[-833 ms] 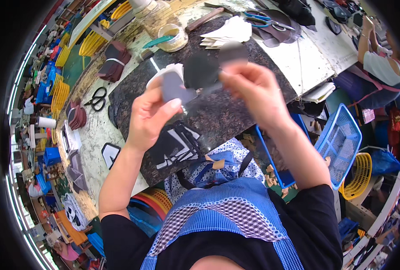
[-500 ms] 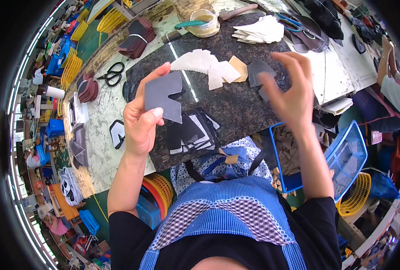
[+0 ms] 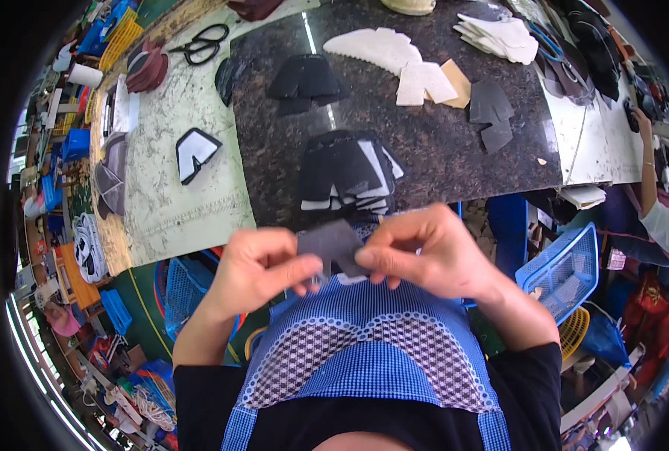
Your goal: Manually assemble and layer precut leather components on a granite block work surface.
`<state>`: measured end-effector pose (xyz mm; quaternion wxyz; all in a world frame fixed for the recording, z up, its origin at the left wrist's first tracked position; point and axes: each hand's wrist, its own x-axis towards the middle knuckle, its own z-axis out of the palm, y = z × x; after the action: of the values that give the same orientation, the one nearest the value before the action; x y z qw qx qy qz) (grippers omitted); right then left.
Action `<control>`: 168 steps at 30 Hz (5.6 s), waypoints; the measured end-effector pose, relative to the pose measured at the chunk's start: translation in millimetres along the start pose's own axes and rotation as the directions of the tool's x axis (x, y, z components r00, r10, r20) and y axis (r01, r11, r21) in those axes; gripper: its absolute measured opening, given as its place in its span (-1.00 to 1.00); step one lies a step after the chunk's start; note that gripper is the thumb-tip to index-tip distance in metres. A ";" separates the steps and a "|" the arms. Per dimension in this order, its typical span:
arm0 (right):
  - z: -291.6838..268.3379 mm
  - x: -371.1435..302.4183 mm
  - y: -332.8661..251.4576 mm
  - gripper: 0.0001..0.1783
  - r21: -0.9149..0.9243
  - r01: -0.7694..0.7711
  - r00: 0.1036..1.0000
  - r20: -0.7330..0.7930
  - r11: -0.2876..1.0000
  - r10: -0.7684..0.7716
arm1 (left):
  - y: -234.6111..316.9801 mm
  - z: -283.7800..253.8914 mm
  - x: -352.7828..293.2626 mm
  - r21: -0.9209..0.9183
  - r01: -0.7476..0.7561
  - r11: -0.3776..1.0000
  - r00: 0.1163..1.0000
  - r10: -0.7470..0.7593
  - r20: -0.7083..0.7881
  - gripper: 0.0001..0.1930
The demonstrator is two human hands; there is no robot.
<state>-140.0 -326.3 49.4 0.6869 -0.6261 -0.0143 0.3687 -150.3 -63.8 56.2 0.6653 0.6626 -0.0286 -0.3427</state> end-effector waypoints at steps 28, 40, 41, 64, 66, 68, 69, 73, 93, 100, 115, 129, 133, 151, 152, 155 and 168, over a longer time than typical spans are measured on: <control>-152.5 102.8 -39.6 -0.48 -0.926 -0.063 0.834 -0.253 0.371 -0.490 | 17.6 -48.4 76.9 0.422 -0.362 0.831 0.824 0.497 -0.272 -0.92; -124.5 97.9 -49.1 -0.56 -0.301 0.318 0.868 -0.289 0.899 -0.404 | 44.7 -23.7 210.0 0.586 -0.417 0.695 0.848 0.529 -0.024 -0.59; -126.1 102.2 -44.7 -0.53 -0.333 0.316 0.838 -0.342 0.888 -0.426 | 44.1 -24.2 215.2 0.529 -0.421 0.737 0.866 0.500 -0.008 -0.64; -44.7 48.8 -58.4 -0.79 -0.113 0.166 0.981 -0.081 0.980 -0.176 | 40.8 2.4 76.7 0.288 -0.360 0.887 0.908 0.404 -0.112 -0.89; -43.5 36.7 -58.9 -0.81 0.034 0.039 0.999 -0.039 0.999 -0.038 | 34.8 6.3 69.9 0.287 -0.407 0.867 0.897 0.439 -0.055 -0.89; -41.5 27.9 -61.8 -0.87 0.001 -0.028 0.997 0.073 1.000 0.028 | 35.2 6.7 64.1 0.302 -0.412 0.860 0.900 0.437 -0.014 -0.87; -37.9 23.5 -65.0 -0.89 -0.110 -0.058 0.996 0.059 0.992 0.065 | 34.7 6.6 61.9 0.346 -0.421 0.839 0.900 0.432 0.047 -0.86; -31.9 11.5 -74.0 -0.91 -0.292 -0.043 0.977 0.189 0.955 0.102 | 36.9 4.7 58.3 0.255 -0.375 0.891 0.921 0.326 0.214 -0.75; -130.6 -96.7 116.0 -0.61 -0.704 -0.655 0.754 -0.588 0.274 0.292 | 10.7 -8.9 -22.2 -0.034 -0.394 0.918 0.919 0.393 -0.027 -0.89; -1.6 -7.2 -14.2 -0.58 -0.389 0.280 0.937 -0.089 0.878 -0.338 | 2.6 -4.0 7.4 -0.358 -0.067 0.931 0.998 0.060 -0.032 -0.87; -3.3 62.1 -33.5 -0.54 -0.525 -0.097 0.972 -0.234 0.846 -0.034 | -11.9 -36.8 76.8 0.114 -0.151 0.982 0.976 0.166 -0.140 -0.68; -41.3 139.7 -64.6 -0.77 -0.832 0.377 0.728 -0.007 0.408 -0.686 | -27.4 -52.6 75.0 0.558 -0.357 0.749 0.645 0.630 -0.433 -0.45; -62.0 207.5 -37.5 -0.79 -0.889 0.456 0.626 0.362 -0.053 -0.691 | -24.1 -78.4 81.7 0.715 -0.309 0.627 0.655 0.686 -0.317 -0.77; -27.1 36.9 10.2 -0.59 -0.868 0.487 0.515 0.197 0.095 -0.834 | -5.0 -91.1 152.5 0.787 -0.317 0.530 0.635 0.735 -0.239 -0.83; -36.3 30.8 3.4 -0.56 -0.850 0.507 0.500 0.155 0.143 -0.852 | -6.3 -96.9 152.3 0.806 -0.326 0.494 0.600 0.767 -0.227 -0.83; -110.7 25.5 -10.4 -0.60 -0.943 0.121 0.489 -0.217 0.311 -0.845 | 3.5 -96.1 152.2 0.835 -0.293 0.465 0.578 0.782 -0.233 -0.81; -188.9 45.0 -17.0 -0.64 -0.966 -0.186 0.427 -0.244 0.180 -0.870 | 71.5 43.5 261.3 0.753 -0.644 0.134 0.605 0.692 0.394 -0.36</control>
<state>-8.0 -462.3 3.5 0.1714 -0.9474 -0.0810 -0.2578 57.7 -238.4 17.0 0.3318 0.8175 -0.4659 0.0674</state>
